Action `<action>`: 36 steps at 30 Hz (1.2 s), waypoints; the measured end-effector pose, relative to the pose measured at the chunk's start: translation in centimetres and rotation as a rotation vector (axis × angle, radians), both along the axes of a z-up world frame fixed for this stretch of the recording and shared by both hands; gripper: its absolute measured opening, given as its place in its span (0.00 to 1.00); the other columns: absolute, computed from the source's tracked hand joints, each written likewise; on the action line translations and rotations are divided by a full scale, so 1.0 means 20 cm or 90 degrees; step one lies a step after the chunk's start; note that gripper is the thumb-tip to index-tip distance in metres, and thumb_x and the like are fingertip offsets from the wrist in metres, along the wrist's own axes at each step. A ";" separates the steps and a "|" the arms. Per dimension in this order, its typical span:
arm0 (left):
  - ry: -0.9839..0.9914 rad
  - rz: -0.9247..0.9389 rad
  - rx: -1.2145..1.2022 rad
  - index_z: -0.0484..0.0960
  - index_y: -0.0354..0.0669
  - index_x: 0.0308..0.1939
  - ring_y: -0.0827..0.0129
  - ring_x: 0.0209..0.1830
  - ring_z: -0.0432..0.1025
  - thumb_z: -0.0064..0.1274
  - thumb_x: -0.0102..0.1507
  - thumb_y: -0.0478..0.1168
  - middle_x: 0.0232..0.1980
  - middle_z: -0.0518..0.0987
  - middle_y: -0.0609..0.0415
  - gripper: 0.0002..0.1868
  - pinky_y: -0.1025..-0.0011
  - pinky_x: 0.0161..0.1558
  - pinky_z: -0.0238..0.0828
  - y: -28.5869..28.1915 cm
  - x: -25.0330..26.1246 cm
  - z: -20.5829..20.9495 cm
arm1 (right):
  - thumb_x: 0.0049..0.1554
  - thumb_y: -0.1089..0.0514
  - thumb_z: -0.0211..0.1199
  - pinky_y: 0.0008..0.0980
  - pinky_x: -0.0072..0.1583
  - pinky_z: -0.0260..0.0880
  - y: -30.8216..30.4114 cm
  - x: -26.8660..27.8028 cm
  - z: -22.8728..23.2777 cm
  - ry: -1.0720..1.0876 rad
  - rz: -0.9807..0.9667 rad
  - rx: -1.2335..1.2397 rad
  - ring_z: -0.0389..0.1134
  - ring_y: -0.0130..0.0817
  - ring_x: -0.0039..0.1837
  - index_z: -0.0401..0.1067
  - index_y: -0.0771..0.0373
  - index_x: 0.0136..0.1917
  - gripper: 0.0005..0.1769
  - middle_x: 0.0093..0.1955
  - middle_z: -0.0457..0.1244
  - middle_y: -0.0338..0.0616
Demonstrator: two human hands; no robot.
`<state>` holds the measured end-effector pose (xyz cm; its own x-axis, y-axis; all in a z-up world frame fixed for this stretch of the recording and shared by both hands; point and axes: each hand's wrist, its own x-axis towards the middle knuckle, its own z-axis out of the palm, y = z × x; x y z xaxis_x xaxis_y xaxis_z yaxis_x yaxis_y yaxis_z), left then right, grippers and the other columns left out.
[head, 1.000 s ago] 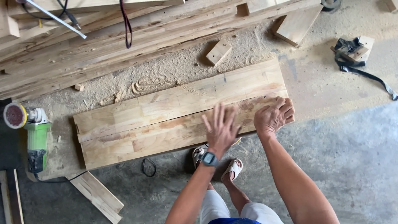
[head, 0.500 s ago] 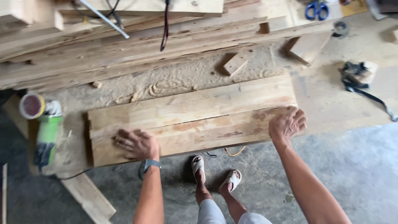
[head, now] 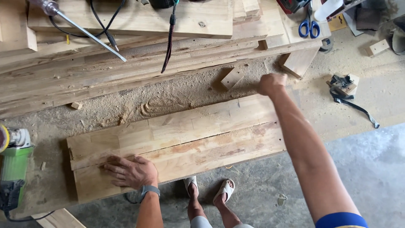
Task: The person uses a handheld electric sander to smooth a long wooden plank on a workbench. They move the sander back and forth along the plank's length, then set the tool down and wipe the plank's surface with their hands to remove dust.
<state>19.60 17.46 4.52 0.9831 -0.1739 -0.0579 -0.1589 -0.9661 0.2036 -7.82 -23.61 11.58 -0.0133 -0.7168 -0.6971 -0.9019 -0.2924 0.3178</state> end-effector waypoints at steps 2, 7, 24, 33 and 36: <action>-0.001 -0.001 -0.002 0.50 0.35 0.82 0.44 0.83 0.34 0.37 0.66 0.52 0.84 0.38 0.37 0.42 0.33 0.74 0.30 0.01 0.00 -0.02 | 0.52 0.08 0.39 0.54 0.78 0.48 0.03 0.13 0.02 -0.011 0.005 0.030 0.65 0.43 0.70 0.77 0.60 0.56 0.56 0.69 0.65 0.51; -0.031 -0.007 -0.002 0.50 0.36 0.82 0.40 0.83 0.37 0.37 0.68 0.51 0.83 0.40 0.34 0.41 0.32 0.74 0.33 0.00 0.00 -0.02 | 0.66 0.30 0.37 0.46 0.72 0.62 0.10 0.38 0.06 -0.069 0.043 0.106 0.68 0.36 0.65 0.73 0.61 0.62 0.38 0.64 0.67 0.45; -0.070 -0.068 -0.040 0.51 0.36 0.80 0.35 0.81 0.37 0.45 0.71 0.46 0.79 0.44 0.27 0.37 0.30 0.71 0.33 0.02 0.00 -0.01 | 0.59 0.51 0.60 0.53 0.54 0.76 0.27 0.39 -0.49 -0.369 -0.304 -0.115 0.67 0.51 0.65 0.77 0.67 0.57 0.20 0.60 0.66 0.57; -0.068 -0.067 -0.035 0.52 0.35 0.80 0.35 0.81 0.37 0.45 0.71 0.46 0.79 0.44 0.27 0.37 0.32 0.72 0.32 0.03 0.02 -0.05 | 0.54 0.57 0.66 0.50 0.51 0.77 0.07 0.25 -0.91 -0.319 -0.087 -0.181 0.74 0.54 0.51 0.81 0.62 0.48 0.10 0.43 0.72 0.49; -0.072 -0.066 -0.033 0.52 0.35 0.80 0.34 0.80 0.39 0.46 0.71 0.47 0.79 0.45 0.27 0.37 0.32 0.71 0.34 0.03 0.01 -0.05 | 0.51 0.54 0.72 0.55 0.49 0.78 0.10 0.22 -0.80 -0.408 -0.019 -0.187 0.74 0.58 0.50 0.81 0.62 0.45 0.12 0.41 0.70 0.54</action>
